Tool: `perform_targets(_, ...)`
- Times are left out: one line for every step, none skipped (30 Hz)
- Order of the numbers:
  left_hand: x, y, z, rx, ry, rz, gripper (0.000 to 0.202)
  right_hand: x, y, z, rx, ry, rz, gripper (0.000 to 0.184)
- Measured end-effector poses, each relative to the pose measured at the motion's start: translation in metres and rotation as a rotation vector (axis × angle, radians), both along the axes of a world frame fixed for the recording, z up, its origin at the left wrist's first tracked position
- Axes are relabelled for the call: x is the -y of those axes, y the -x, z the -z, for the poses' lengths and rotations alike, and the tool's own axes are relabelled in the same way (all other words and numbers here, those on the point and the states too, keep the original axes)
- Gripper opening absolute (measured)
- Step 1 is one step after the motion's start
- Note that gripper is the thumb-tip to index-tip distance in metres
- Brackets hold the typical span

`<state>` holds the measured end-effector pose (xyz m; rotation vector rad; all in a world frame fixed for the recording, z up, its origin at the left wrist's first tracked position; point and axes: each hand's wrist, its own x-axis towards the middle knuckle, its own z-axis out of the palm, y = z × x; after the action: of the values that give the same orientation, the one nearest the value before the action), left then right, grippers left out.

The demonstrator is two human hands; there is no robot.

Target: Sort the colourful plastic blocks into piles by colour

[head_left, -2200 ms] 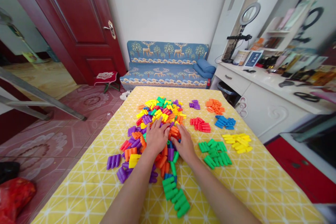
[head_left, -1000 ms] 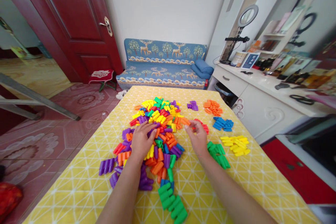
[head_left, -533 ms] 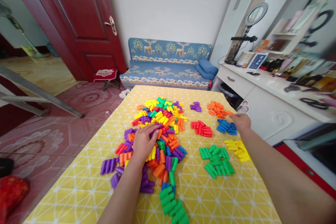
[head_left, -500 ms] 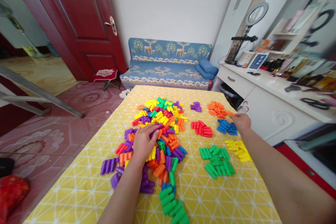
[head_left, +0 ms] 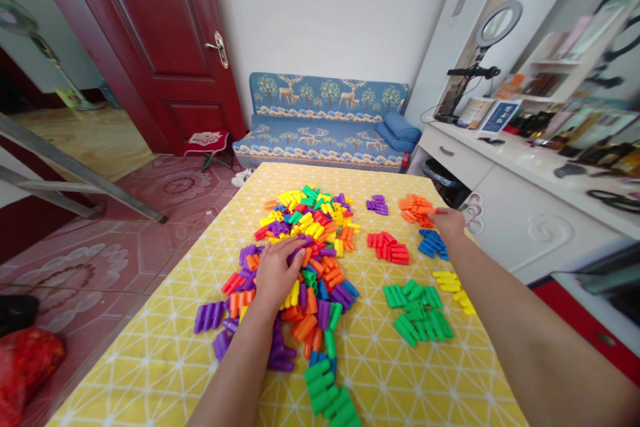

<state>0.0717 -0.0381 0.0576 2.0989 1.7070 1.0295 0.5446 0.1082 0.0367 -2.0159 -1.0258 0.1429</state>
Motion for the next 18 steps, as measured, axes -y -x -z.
perform_targets(0.000, 0.000, 0.000, -0.001, 0.000, -0.003, 0.030, -0.001, 0.001, 0.002, -0.020, 0.033, 0.022, 0.018)
perform_targets(0.000, 0.000, 0.000, -0.002, -0.002, -0.003, 0.029, -0.001, 0.001, 0.004, -0.034, 0.068, 0.040, 0.019)
perform_targets(0.000, 0.000, 0.000, -0.001, -0.007, -0.001, 0.030, -0.001, 0.001, 0.005, -0.045, 0.096, 0.050, 0.020)
perform_targets(0.000, 0.000, 0.000, 0.000, -0.013, 0.002, 0.030, -0.001, 0.001, 0.006, -0.053, 0.109, 0.049, 0.020)
perform_targets(0.000, 0.000, 0.001, 0.002, -0.018, 0.006, 0.030, 0.001, 0.002, 0.006, -0.057, 0.112, 0.044, 0.019)
perform_targets(-0.001, 0.000, 0.001, 0.006, -0.021, 0.010, 0.030, 0.002, 0.002, 0.006, -0.059, 0.108, 0.035, 0.018)
perform_targets(-0.001, 0.000, 0.002, 0.009, -0.022, 0.013, 0.030, 0.004, 0.002, 0.005, -0.058, 0.097, 0.024, 0.017)
perform_targets(-0.001, 0.000, 0.002, 0.011, -0.021, 0.014, 0.030, 0.006, 0.003, 0.004, -0.056, 0.082, 0.011, 0.016)
perform_targets(-0.001, 0.000, 0.002, 0.012, -0.020, 0.015, 0.030, 0.008, 0.003, 0.003, -0.052, 0.065, -0.001, 0.015)
perform_targets(-0.001, 0.000, 0.001, 0.013, -0.019, 0.014, 0.030, 0.010, 0.004, 0.001, -0.047, 0.049, -0.011, 0.015)
perform_targets(0.000, 0.000, 0.001, 0.012, -0.017, 0.010, 0.029, 0.011, 0.005, 0.000, -0.040, 0.036, -0.019, 0.015)
perform_targets(0.000, 0.000, 0.001, 0.009, -0.015, 0.007, 0.029, 0.013, 0.006, -0.001, -0.032, 0.026, -0.023, 0.015)
perform_targets(0.000, 0.000, 0.000, 0.006, -0.012, 0.004, 0.029, 0.015, 0.007, -0.003, -0.024, 0.020, -0.024, 0.014)
perform_targets(0.000, 0.000, 0.000, 0.003, -0.010, 0.001, 0.029, 0.016, 0.007, -0.003, -0.016, 0.018, -0.023, 0.013)
perform_targets(0.001, 0.000, 0.000, 0.001, -0.009, -0.001, 0.029, 0.017, 0.008, -0.004, -0.010, 0.019, -0.020, 0.012)
perform_targets(0.001, 0.000, 0.000, 0.000, -0.007, 0.000, 0.029, 0.018, 0.009, -0.004, -0.005, 0.022, -0.017, 0.011)
perform_targets(0.001, 0.000, -0.001, -0.001, -0.006, 0.003, 0.029, 0.019, 0.009, -0.004, -0.002, 0.025, -0.013, 0.011)
perform_targets(0.001, 0.000, -0.001, -0.001, -0.007, 0.004, 0.029, 0.019, 0.010, -0.004, -0.001, 0.028, -0.009, 0.011)
